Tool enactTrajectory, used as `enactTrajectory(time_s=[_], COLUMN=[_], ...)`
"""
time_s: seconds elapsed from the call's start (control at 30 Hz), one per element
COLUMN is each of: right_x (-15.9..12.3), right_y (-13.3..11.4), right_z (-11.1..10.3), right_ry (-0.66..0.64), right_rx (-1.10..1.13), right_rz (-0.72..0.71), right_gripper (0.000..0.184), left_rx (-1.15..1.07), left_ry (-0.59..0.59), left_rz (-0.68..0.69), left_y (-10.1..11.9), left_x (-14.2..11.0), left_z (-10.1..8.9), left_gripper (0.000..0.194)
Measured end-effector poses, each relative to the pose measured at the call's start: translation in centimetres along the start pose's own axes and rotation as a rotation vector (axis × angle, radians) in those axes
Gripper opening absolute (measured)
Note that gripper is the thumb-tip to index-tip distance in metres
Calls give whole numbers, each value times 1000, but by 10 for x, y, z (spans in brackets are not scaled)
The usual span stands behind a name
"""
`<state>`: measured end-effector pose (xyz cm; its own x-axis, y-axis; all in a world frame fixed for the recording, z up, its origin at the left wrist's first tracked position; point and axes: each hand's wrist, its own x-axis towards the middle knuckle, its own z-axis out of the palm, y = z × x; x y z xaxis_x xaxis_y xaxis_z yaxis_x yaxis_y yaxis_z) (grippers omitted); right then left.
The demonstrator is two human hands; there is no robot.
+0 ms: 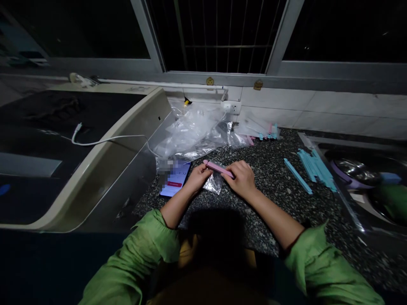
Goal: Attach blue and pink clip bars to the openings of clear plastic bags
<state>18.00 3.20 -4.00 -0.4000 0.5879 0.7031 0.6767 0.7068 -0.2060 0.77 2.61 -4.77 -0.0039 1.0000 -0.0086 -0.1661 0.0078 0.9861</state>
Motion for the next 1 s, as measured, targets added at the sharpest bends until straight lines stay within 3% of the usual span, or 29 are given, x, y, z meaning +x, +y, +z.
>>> enactTrajectory(time_s=[0.47, 0.73, 1.0], right_x=[-2, 0, 0], right_y=[1, -5, -9], right_z=[2, 1, 3], right_ry=[-13, -25, -14], right_rx=[-98, -115, -140], right_rz=[-109, -140, -147], right_gripper=[17, 16, 14], left_rx=[-97, -40, -44], left_ry=[-74, -20, -141], left_rz=[-30, -9, -12], left_y=[1, -2, 0], left_x=[-11, -10, -11], left_z=[-8, -6, -4], left_gripper=[15, 23, 23])
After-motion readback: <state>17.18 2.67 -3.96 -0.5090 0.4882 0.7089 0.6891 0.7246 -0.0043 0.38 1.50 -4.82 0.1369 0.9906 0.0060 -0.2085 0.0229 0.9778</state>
